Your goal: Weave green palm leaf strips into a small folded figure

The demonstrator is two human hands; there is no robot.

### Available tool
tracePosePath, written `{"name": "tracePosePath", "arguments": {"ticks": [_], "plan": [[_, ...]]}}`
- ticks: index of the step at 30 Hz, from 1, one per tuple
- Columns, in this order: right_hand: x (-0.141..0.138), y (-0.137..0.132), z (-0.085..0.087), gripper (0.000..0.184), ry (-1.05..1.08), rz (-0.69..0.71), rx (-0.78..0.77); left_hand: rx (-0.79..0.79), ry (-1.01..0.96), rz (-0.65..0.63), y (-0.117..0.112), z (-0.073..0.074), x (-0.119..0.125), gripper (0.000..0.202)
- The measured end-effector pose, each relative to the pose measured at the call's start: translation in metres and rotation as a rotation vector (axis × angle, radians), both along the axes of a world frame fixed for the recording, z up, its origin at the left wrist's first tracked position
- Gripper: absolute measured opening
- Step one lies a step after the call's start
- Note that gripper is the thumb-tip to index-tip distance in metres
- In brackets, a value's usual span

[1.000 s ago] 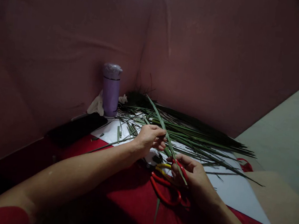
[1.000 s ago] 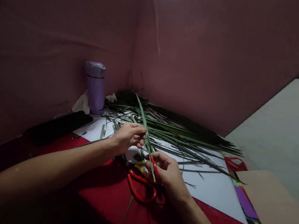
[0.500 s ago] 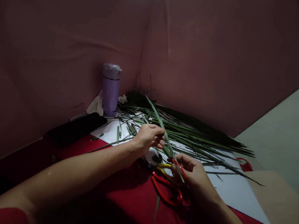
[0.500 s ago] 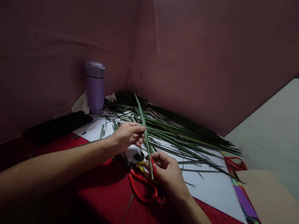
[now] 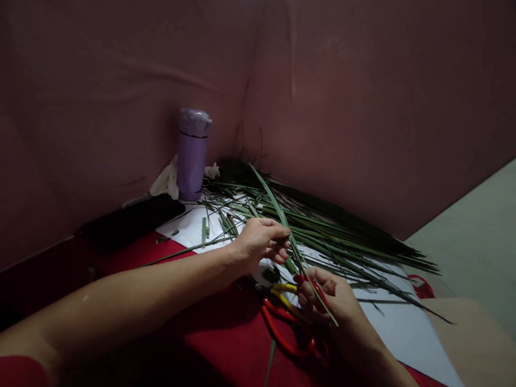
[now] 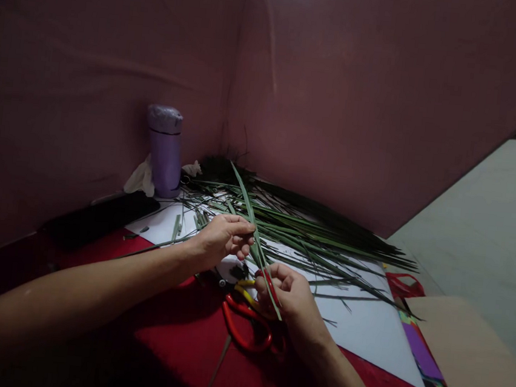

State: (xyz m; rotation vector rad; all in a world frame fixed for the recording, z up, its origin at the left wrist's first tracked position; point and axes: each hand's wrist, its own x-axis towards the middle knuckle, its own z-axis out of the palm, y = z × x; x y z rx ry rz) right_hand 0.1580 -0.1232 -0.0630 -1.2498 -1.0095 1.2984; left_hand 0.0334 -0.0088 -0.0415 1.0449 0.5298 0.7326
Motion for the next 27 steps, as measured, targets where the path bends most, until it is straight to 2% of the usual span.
{"name": "tracePosePath", "arguments": {"ticks": [16, 21, 27], "plan": [[-0.0033, -0.0035, 0.0051, 0.025, 0.06, -0.07, -0.039, -0.001, -0.056, -0.048, 0.0025, -0.0001, 0.0, 0.008], [-0.0065, -0.0044, 0.0079, 0.026, 0.078, -0.05, -0.025, -0.017, -0.065, 0.01, 0.0037, 0.0022, 0.0001, 0.017], [-0.0061, -0.0061, 0.0073, 0.025, 0.092, -0.041, -0.03, -0.004, -0.048, 0.079, 0.0069, 0.0043, -0.0005, 0.01]]}}
